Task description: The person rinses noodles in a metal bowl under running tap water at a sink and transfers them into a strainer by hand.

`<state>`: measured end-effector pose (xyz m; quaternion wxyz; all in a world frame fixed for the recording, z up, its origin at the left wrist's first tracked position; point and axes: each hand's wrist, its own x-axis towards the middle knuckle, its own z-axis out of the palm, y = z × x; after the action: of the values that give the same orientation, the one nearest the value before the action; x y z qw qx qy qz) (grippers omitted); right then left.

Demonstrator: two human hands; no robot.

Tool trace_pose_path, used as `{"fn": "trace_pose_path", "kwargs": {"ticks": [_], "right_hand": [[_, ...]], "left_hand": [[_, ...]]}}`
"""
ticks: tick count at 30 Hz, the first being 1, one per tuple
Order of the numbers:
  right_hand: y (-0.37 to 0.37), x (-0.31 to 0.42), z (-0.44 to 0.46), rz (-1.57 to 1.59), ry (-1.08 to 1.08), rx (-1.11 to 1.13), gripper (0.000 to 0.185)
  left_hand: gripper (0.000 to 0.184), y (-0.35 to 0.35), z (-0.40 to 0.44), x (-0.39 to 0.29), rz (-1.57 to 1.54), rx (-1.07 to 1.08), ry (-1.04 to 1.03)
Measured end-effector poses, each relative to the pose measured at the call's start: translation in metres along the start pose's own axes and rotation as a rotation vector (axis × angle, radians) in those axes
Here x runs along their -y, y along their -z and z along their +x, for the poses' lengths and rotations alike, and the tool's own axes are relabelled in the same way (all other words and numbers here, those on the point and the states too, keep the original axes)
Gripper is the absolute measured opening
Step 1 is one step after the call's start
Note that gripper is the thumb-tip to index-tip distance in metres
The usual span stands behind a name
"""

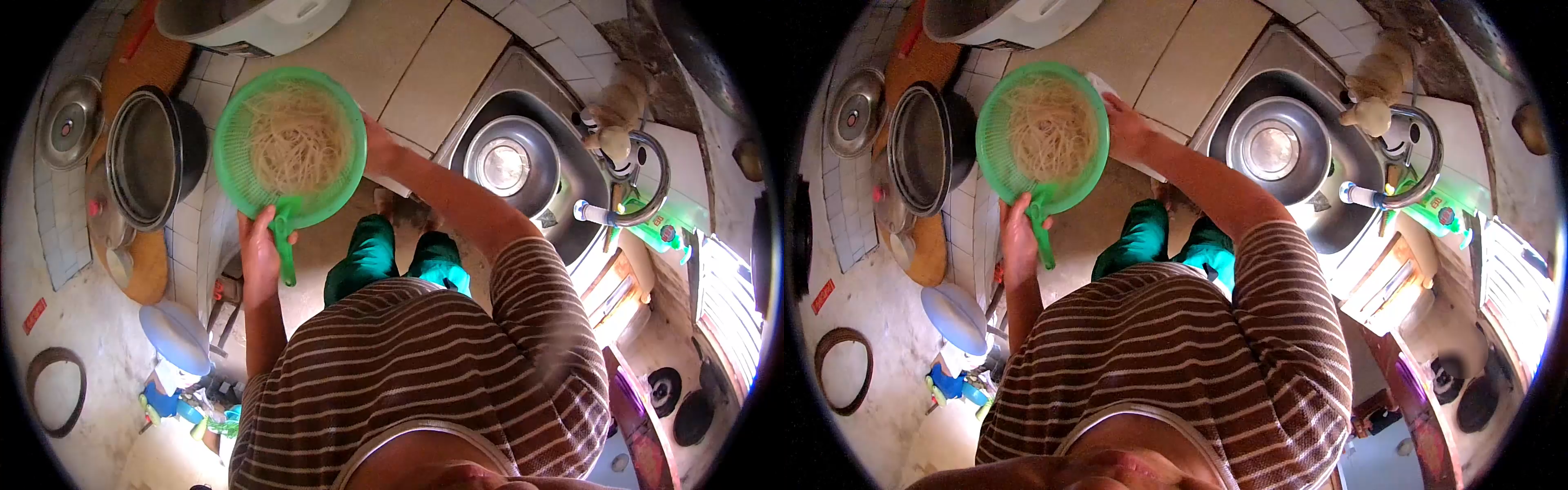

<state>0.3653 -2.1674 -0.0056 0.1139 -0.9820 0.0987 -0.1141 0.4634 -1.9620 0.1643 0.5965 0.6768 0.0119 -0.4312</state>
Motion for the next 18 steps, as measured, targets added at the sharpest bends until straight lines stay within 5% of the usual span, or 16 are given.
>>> {"fn": "trace_pose_path", "kwargs": {"ticks": [3, 7, 10, 13, 14, 15, 18], "right_hand": [[-0.021, -0.042, -0.031, 0.095, -0.117, -0.115, 0.050], [0.044, -0.161, -0.062, -0.302, -0.594, -0.197, 0.047], [0.052, -0.187, -0.064, -0.370, -0.758, -0.217, 0.046], [0.015, -0.109, -0.068, -0.255, -0.427, -0.197, 0.055], [0.028, -0.061, -0.073, -0.213, -0.339, 0.015, 0.058], [0.018, -0.024, -0.092, -0.051, -0.232, -0.057, 0.059], [0.061, 0.017, -0.131, 0.149, -0.042, 0.226, 0.059]], "left_hand": [[0.038, 0.009, 0.006, 0.004, -0.035, 0.075, -0.016], [0.039, 0.007, 0.011, 0.005, -0.094, 0.041, -0.017], [0.039, 0.010, 0.015, 0.010, -0.106, 0.076, 0.001], [0.038, 0.005, 0.017, 0.011, -0.133, 0.103, -0.022], [0.038, 0.005, 0.019, 0.013, -0.141, 0.120, -0.017], [0.038, 0.004, 0.020, 0.013, -0.146, 0.135, -0.011], [0.038, -0.001, 0.019, 0.011, -0.174, 0.129, 0.006]]}}
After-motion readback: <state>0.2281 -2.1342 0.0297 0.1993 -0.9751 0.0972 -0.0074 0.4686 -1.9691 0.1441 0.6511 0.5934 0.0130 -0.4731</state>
